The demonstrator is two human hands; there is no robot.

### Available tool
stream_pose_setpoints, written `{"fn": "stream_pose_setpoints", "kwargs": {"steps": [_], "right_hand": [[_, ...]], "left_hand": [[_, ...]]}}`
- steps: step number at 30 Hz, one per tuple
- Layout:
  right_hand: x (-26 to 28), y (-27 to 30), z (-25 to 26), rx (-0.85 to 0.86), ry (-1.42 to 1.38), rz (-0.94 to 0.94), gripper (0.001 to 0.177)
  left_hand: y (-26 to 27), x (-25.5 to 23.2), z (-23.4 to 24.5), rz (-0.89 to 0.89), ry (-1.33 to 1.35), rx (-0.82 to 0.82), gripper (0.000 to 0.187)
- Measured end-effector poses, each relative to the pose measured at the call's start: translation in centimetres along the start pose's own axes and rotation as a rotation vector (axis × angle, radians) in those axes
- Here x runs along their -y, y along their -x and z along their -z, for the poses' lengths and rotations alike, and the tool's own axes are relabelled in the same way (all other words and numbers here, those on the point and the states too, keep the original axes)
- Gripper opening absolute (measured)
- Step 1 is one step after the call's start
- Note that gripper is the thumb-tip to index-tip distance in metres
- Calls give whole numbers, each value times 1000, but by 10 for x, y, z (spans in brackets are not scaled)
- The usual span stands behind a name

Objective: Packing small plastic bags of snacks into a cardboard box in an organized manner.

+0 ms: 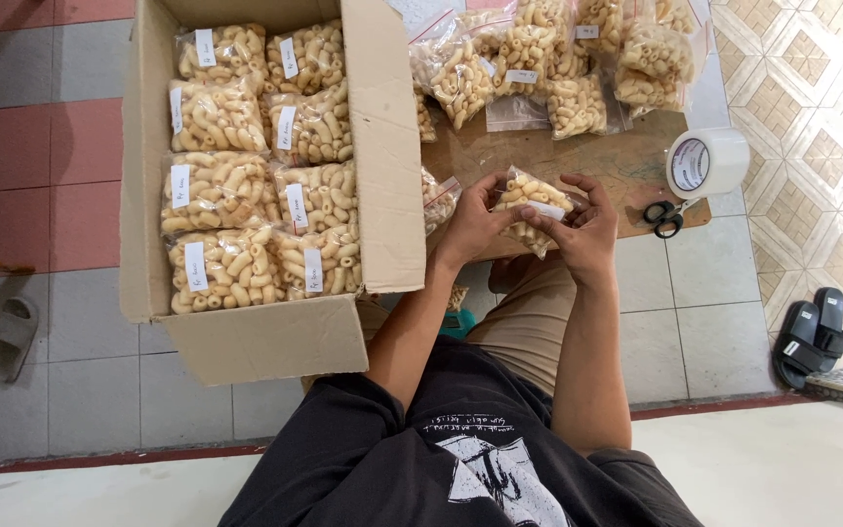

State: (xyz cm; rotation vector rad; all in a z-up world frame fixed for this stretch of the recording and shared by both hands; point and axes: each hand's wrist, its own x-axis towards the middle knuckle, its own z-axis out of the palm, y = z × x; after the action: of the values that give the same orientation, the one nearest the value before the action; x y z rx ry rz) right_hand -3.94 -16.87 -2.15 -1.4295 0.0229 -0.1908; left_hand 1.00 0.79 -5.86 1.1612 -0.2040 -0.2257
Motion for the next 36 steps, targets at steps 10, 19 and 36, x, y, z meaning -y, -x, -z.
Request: {"fn": "stream_pose_setpoints", "kwargs": {"steps": [10, 19, 36], "right_hand": [[-25, -1, -7, -99, 33, 19, 35], [-17, -1, -10, -137, 132, 51, 30], [-32, -3, -20, -361, 404, 133, 43]], "left_hand": [[-1, 13, -6, -81, 0, -108, 53], [6, -10, -13, 13, 29, -19, 61], [5, -11, -14, -29, 67, 31, 73]]}}
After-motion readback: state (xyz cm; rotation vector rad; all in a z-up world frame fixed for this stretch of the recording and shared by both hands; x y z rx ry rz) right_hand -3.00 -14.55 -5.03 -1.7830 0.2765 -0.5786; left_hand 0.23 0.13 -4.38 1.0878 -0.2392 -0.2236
